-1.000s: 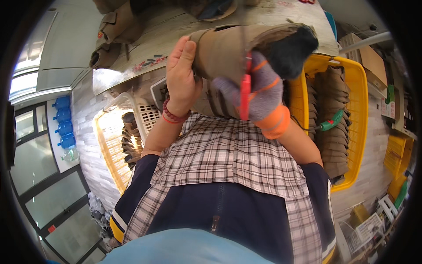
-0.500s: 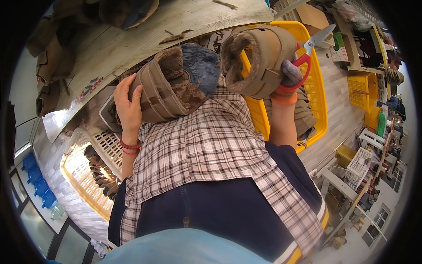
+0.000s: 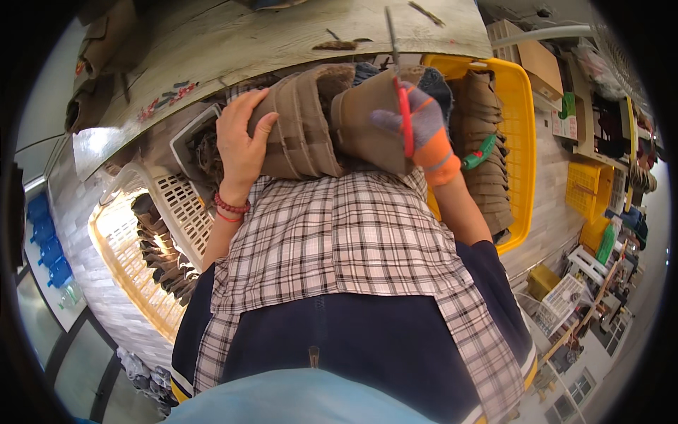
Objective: The person uses a green rotary tool to grind the inner lining of a brown shoe upper, then switches to red-handled scissors to trim excess fabric inside the upper. The person handles multiple shoe uppers, placing trimmed pieces into a yellow bin.
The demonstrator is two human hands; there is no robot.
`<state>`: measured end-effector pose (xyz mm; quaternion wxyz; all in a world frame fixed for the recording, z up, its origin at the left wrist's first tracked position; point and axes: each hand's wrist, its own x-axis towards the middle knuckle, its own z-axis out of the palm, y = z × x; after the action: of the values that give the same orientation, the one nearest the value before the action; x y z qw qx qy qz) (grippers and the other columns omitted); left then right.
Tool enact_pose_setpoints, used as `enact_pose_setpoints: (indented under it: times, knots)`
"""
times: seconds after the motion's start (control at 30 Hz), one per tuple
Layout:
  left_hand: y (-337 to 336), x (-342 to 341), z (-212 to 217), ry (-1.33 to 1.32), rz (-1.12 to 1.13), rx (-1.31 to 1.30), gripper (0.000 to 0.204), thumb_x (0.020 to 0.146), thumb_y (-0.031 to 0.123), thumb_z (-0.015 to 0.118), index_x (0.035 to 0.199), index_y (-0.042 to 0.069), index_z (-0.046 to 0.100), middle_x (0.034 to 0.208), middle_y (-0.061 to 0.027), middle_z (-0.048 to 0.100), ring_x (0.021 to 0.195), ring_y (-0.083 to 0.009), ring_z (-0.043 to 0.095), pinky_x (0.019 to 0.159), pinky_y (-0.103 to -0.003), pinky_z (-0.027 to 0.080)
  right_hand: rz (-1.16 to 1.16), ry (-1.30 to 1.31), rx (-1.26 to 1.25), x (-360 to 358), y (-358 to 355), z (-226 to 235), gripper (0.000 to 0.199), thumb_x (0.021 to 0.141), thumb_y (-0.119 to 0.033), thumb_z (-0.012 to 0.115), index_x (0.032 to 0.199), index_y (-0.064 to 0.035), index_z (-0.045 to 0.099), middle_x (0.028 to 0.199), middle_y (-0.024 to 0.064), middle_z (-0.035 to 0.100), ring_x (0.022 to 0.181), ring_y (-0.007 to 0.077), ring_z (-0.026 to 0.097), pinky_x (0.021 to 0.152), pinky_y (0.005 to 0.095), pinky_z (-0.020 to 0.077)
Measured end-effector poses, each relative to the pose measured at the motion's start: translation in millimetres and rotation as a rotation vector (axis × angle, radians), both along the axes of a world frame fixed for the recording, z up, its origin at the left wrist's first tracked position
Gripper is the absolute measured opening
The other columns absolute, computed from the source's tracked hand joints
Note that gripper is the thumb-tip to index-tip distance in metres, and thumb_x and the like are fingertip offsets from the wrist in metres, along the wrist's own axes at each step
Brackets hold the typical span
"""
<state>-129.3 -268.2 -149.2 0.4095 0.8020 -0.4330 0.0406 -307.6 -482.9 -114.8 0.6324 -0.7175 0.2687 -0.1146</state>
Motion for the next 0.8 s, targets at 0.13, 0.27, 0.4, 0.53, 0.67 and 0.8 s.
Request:
enact_pose_setpoints:
  times: [0.13, 0.27, 0.4, 0.53, 0.67, 0.8]
  knots:
    - [4.8, 0.8, 0.5, 0.028, 0.041, -0.028, 0.031, 0.085, 0.029, 0.061, 0.108, 0.008, 0.062, 0.106, -0.0075, 0.061, 0.1, -0.0261, 0.055, 0.088, -0.037, 0.037, 0.171, -0.026, 0.187, 23.1, 23.4, 8.1, 0.041, 0.073, -0.009, 0.073, 0.11, 0.001, 0.058, 0.096, 0.0023, 0.063, 0.087, 0.0108, 0.058, 0.078, 0.0261, 0.047]
    - [11.6, -1.4, -0.6, 0.097, 0.027, -0.071, 0.031, 0.082, 0.028, 0.063, 0.104, 0.007, 0.062, 0.106, -0.009, 0.061, 0.099, -0.0265, 0.056, 0.087, -0.038, 0.038, 0.148, -0.054, 0.321, 33.9, 31.7, -9.2, 0.034, 0.072, -0.008, 0.073, 0.103, -0.0006, 0.061, 0.094, 0.0034, 0.065, 0.083, 0.0117, 0.059, 0.074, 0.0271, 0.0486]
    - [-0.5, -6.6, 11.0, -0.054, 0.071, -0.031, 0.03, 0.079, 0.026, 0.065, 0.101, 0.006, 0.062, 0.105, -0.0092, 0.061, 0.098, -0.0278, 0.055, 0.086, -0.039, 0.038, 0.085, -0.206, 0.004, 66.9, 39.3, -74.1, 0.032, 0.076, -0.011, 0.068, 0.106, -0.0002, 0.061, 0.097, 0.0076, 0.067, 0.086, 0.0166, 0.063, 0.076, 0.0307, 0.0502]
    - [-1.4, 13.8, 15.0, 0.163, 0.016, -0.082, 0.02, 0.082, 0.019, 0.064, 0.096, 0.004, 0.064, 0.095, -0.0101, 0.063, 0.089, -0.0262, 0.058, 0.08, -0.036, 0.042, 0.062, -0.226, 0.072, 57.5, 45.6, -83.8, 0.031, 0.084, -0.017, 0.064, 0.11, -0.0008, 0.056, 0.088, 0.0049, 0.064, 0.085, 0.016, 0.061, 0.073, 0.0261, 0.0492]
    - [-42.8, 92.7, 45.7, 0.006, 0.111, -0.276, 0.017, 0.084, 0.005, 0.059, 0.1, 0.004, 0.062, 0.102, -0.0122, 0.061, 0.079, -0.0271, 0.061, 0.065, -0.032, 0.048, 0.067, -0.348, 0.51, 14.9, 6.2, -179.7, 0.032, 0.09, -0.025, 0.059, 0.111, -0.0013, 0.052, 0.084, 0.0032, 0.059, 0.075, 0.0085, 0.057, 0.062, 0.0178, 0.0449]
    - [-108.7, 157.5, 116.8, -0.463, 0.093, -0.336, 0.028, 0.082, 0.002, 0.059, 0.11, 0.007, 0.058, 0.12, -0.0115, 0.054, 0.089, -0.0294, 0.061, 0.072, -0.035, 0.05, -0.123, -0.397, 0.629, 23.8, 19.8, -67.7, 0.033, 0.092, -0.029, 0.057, 0.107, 0.0, 0.053, 0.077, 0.0036, 0.057, 0.063, 0.0062, 0.052, 0.052, 0.0169, 0.0413]
